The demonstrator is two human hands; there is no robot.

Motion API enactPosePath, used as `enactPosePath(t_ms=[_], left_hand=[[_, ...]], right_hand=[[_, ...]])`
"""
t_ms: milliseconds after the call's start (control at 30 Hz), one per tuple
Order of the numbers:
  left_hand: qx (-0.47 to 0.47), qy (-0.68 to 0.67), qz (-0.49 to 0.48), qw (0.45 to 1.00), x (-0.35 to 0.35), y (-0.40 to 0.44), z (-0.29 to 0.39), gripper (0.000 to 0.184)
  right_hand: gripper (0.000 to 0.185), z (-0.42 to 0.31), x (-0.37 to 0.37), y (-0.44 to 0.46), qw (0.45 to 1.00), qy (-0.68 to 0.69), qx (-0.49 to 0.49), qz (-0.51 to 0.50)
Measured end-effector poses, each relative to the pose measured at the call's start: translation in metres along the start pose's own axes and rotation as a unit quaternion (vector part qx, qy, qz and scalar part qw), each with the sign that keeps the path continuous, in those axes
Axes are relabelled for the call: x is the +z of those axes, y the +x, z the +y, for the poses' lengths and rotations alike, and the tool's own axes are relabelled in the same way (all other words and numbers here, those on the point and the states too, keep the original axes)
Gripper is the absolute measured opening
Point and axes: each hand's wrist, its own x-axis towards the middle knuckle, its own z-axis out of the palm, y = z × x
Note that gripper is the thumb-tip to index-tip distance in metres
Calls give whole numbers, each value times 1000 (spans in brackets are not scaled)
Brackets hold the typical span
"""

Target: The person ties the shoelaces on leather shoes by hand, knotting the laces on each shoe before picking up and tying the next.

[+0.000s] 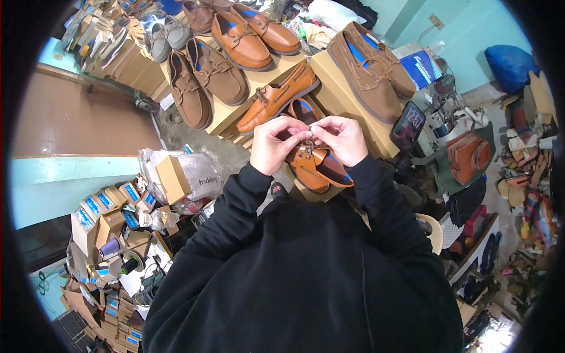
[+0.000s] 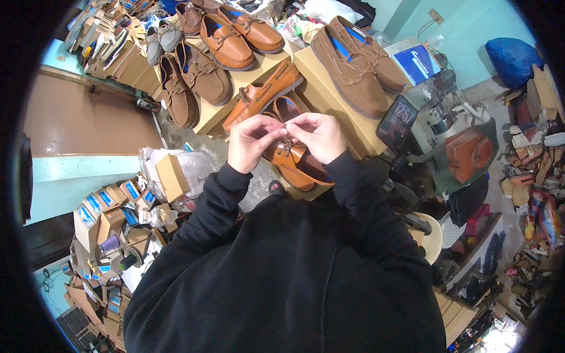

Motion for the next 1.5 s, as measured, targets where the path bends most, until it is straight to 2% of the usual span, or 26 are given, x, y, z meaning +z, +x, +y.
enactPosePath(t_ms=[67, 167, 367, 433, 633, 733, 833, 1033, 1133, 1233, 1367, 1500], left_hand=[[12, 11, -5, 1000, -1, 1, 0, 9], [29, -6, -4, 1000, -1, 0, -3, 10], [-19, -110, 11, 994, 2, -2, -3, 12], [-47, -169, 21, 984, 4, -2, 0, 13], [10, -94, -20, 995, -2, 1, -2, 13], [39, -94, -8, 995, 0, 3, -3, 12], [100, -22, 0, 995, -1, 5, -1, 13], [39, -63, 25, 997, 2, 4, -4, 14], [19, -46, 2, 999, -1, 3, 2, 13], [62, -40, 5, 997, -1, 5, 2, 13], [64, -43, -9, 997, -2, 5, -3, 13], [71, -19, -6, 997, -3, 5, 1, 13]], right_hand=[[10, 6, -1, 1, 999, -21, -34, 0], [7, 4, 3, 1, 999, -22, -35, 28], [8, -6, -6, 3, 996, 59, 56, -33], [9, -5, -7, 4, 996, 63, 54, -41], [9, 5, -15, 7, 985, 124, 95, -68], [9, 6, -18, 7, 975, 173, 117, -74], [12, 4, -17, 6, 975, 173, 113, -79], [16, -4, -13, 6, 985, 137, 96, -51], [15, -4, -14, 5, 985, 129, 99, -53], [12, -6, -11, 4, 992, 86, 81, -42], [10, -2, -3, 3, 998, 41, 21, -31], [9, -2, -1, 2, 998, 50, 32, -16]])
